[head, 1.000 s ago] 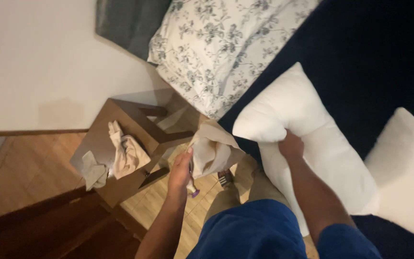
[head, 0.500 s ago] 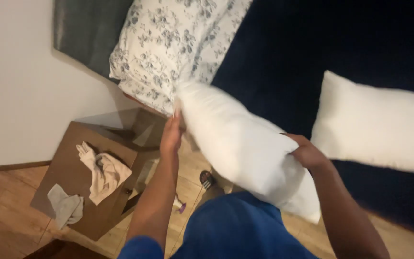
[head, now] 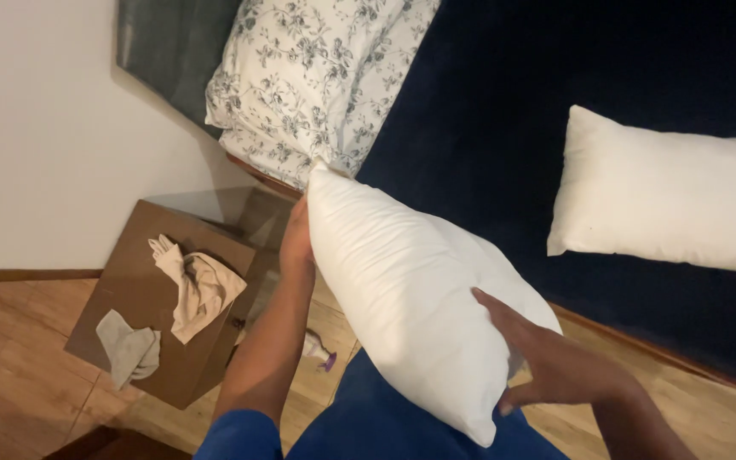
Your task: The person picks up a beige pillowcase and a white pillow from a bed. They insert the pillow into the case by hand, adjusting the fabric to fit the corners, and then place the finished pillow on the bed. The person repeats this process with a second pillow.
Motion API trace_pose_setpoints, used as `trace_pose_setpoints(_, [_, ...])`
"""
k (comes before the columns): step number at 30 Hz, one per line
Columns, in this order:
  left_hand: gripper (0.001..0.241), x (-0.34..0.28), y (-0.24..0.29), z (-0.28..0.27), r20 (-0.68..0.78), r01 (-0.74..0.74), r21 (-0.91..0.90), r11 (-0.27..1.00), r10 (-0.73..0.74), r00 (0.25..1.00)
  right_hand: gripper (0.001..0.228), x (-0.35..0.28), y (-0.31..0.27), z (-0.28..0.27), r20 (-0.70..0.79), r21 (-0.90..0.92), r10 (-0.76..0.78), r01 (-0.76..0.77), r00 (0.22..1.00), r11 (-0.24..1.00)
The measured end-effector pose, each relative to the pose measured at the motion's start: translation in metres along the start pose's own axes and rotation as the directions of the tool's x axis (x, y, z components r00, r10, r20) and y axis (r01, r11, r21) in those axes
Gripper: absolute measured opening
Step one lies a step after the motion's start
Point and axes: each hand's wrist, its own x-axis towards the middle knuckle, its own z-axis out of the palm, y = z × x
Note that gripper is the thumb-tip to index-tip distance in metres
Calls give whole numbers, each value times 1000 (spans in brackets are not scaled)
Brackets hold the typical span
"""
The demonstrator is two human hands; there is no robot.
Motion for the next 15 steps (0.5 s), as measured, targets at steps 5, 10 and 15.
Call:
trace_pose_setpoints(5, [49,5,23,37,94,-39,83,996,32,995,51,87,78,-3,-441,-189,-627,616,642,764])
trace_pose_setpoints(10, [46,18,52,89,176,-76,154,985,48,983,15,141,54,-60,-528,-216,-448,396,722,893])
trace_pose_setpoints(15, [46,-52,89,149,283,-78,195,978,20,959,31,120,75,-40,-252,-108,-610,604,751,789])
